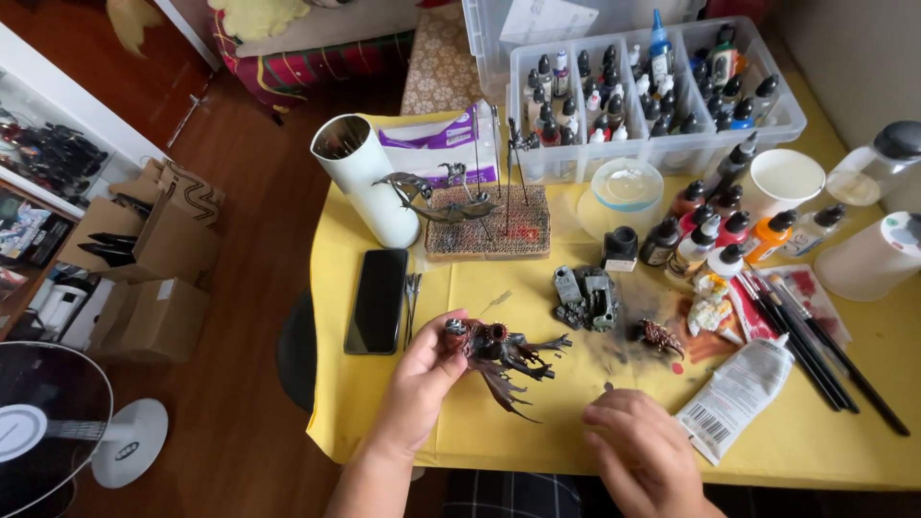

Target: Assembling a miniature figure by applying glue to a small component and carefully attaching it to the main body of the model.

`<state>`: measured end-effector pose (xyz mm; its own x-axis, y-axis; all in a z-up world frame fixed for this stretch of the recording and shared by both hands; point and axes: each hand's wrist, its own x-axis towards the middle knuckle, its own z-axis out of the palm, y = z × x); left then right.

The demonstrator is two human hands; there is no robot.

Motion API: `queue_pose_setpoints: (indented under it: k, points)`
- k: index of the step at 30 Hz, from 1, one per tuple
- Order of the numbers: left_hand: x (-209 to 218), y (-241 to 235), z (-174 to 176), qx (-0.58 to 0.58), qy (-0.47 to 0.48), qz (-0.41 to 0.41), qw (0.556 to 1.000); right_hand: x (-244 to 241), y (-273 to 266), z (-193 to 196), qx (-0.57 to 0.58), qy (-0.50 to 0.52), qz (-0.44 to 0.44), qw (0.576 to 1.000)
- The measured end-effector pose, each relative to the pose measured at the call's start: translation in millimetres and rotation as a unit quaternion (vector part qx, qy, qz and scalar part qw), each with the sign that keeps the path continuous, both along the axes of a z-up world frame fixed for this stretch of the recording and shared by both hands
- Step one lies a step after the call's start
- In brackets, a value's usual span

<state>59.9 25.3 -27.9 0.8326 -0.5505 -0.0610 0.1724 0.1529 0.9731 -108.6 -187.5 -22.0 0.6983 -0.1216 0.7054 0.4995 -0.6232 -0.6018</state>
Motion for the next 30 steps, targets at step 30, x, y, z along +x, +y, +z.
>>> queue_pose_setpoints:
  k: [30]
  points:
    - [37.9,-39.4,54.2,0.334,-0.427,0.029,0.840,190.6,-20.8,93.2,0.124,0.311,-0.178,0.926]
